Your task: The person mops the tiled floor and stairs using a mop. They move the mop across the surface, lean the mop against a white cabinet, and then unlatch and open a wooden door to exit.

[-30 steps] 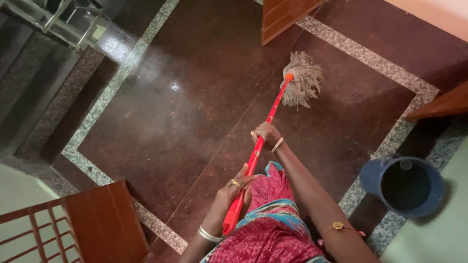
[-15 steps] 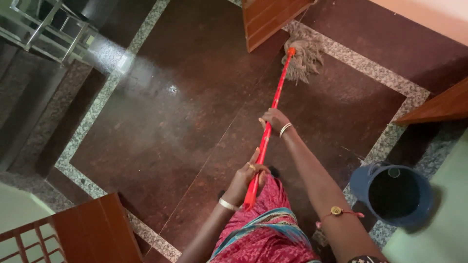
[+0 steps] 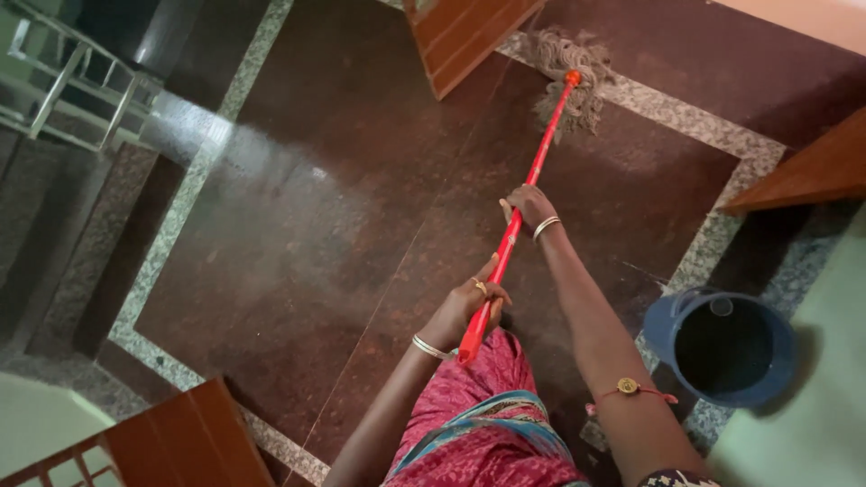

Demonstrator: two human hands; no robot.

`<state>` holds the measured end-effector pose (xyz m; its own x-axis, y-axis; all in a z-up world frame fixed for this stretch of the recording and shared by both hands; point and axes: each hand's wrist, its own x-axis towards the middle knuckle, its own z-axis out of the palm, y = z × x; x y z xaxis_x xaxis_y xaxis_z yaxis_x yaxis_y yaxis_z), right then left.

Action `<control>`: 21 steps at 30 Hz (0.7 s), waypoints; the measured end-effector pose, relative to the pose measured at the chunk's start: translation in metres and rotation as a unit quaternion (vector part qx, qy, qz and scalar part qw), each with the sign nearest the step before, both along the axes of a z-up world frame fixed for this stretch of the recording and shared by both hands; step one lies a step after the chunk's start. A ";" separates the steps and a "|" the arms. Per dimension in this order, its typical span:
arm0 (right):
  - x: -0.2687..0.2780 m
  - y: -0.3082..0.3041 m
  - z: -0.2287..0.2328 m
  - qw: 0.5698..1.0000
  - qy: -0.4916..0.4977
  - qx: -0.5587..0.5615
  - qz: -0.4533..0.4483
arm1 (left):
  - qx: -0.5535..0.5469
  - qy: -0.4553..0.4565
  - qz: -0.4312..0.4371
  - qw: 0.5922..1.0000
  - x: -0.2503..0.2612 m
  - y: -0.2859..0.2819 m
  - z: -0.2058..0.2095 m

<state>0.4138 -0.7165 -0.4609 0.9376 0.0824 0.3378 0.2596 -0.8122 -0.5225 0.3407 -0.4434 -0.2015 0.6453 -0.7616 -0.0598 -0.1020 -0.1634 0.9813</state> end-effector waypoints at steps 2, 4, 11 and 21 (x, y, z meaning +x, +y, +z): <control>-0.010 -0.016 -0.004 1.000 0.002 0.011 -0.017 | -0.029 0.218 0.004 0.975 -0.002 -0.020 -0.017; -0.025 -0.030 -0.009 0.999 0.001 0.015 -0.043 | -0.041 0.199 -0.020 0.979 -0.005 -0.029 -0.029; -0.073 -0.076 -0.017 0.991 -0.040 0.015 -0.130 | -0.014 -0.086 -0.170 0.982 -0.003 -0.061 -0.033; -0.145 -0.093 -0.008 0.974 -0.059 0.015 -0.217 | -0.039 -0.135 -0.257 0.956 -0.020 -0.088 -0.023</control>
